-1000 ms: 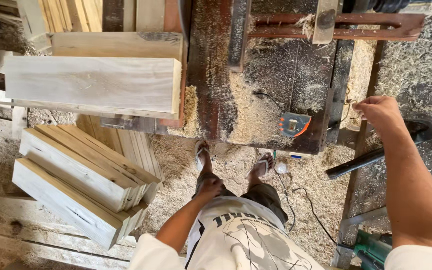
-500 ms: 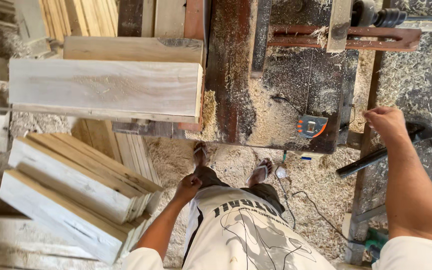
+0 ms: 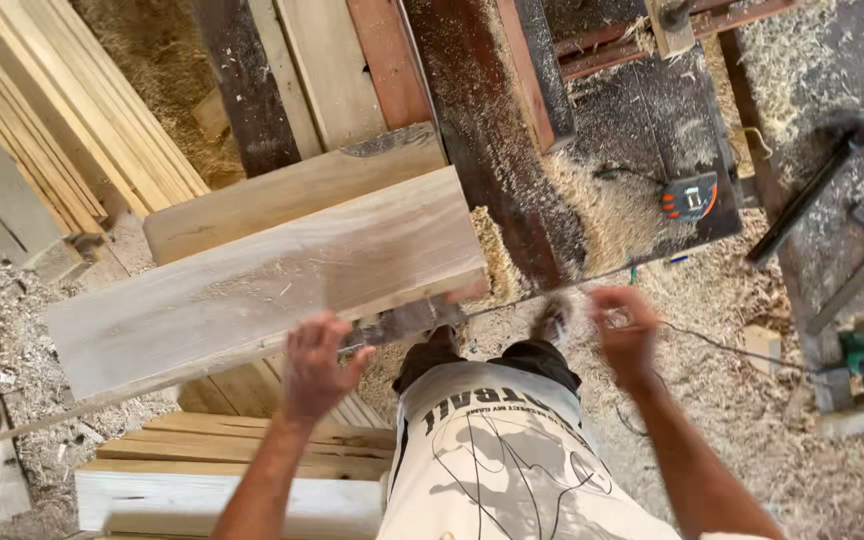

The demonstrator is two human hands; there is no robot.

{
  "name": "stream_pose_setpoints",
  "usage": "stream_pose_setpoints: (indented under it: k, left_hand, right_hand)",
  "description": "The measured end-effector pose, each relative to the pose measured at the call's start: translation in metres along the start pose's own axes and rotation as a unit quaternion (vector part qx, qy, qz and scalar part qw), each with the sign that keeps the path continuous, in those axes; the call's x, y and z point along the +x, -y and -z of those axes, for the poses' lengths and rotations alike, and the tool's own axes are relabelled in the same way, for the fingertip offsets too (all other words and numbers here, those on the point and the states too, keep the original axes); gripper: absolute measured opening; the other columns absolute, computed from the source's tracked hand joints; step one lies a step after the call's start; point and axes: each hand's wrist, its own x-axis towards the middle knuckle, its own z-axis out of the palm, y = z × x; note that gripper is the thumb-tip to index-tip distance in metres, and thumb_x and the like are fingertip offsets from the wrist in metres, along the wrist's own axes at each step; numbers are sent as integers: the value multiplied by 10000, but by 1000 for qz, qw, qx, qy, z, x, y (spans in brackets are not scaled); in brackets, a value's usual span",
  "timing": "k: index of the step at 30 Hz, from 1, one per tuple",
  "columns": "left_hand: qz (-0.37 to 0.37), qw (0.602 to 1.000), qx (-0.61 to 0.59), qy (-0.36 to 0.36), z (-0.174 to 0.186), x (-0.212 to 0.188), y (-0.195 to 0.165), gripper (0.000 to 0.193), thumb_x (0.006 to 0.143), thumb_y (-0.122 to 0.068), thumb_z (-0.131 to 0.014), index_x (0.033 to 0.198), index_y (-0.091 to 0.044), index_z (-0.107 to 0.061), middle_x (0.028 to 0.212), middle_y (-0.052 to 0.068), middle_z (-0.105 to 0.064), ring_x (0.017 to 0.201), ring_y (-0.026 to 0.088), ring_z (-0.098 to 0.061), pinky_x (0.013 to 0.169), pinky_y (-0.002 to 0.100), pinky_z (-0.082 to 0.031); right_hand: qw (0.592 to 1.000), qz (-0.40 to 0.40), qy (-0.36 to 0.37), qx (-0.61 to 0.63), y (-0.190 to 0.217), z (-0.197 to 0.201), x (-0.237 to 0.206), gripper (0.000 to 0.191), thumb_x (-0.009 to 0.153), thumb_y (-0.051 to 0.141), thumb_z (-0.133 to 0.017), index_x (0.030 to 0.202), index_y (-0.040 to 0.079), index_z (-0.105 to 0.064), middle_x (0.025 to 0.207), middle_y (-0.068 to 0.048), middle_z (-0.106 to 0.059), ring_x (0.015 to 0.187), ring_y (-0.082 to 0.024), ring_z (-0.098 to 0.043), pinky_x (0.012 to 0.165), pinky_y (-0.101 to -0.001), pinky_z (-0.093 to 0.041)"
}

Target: The person organizes wooden planks, handles a thin wooden strip, and uses a hammer on a wooden surface in a workshop environment.

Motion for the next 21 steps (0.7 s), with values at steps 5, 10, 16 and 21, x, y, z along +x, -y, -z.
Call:
stream_pose_setpoints:
  k: [5, 10, 16, 21]
  left_hand:
    - [8, 988, 127, 85, 44, 43, 41, 1352, 567, -685, -854, 1573, -118, -151, 1663, 232, -105, 1540, 333, -69, 1270, 577, -36]
    - [80, 959, 173, 212, 39, 55, 44, 1543, 480, -759, -868, 1618, -230, 30, 1694, 200, 123, 1580, 313, 108, 1254, 584, 87]
    - [6, 990, 116, 84, 0, 42, 60, 1503, 543, -767, -806, 1627, -115, 5, 1706, 204, 53, 1590, 357, 76, 1246, 659, 74]
    - [16, 975, 189, 113, -12, 37, 63, 1366, 677, -807, -761, 1662, -171, -62, 1723, 210, -15, 1592, 390, 3, 1240, 667, 33]
  right_hand:
    - [959, 193, 205, -45, 123, -133, -5, 404, 864, 173, -796, 1217, 11, -686, 1121, -166, -700, 1092, -307, -648, 964, -481, -523]
    - [884, 257, 304, -246, 158, -200, 27, 755, 850, 156, -719, 1525, 6, -414, 1585, -272, -341, 1510, -416, -265, 1254, -551, -192]
    - [881, 270, 198, -335, 140, -256, 26, 753, 952, 93, -692, 1617, 75, -338, 1687, -268, -161, 1579, -415, -101, 1294, -587, -75]
    - [909, 226, 177, -303, 140, -263, 16, 807, 912, 193, -762, 1616, 148, -370, 1664, -277, -177, 1540, -473, -135, 1247, -646, -80]
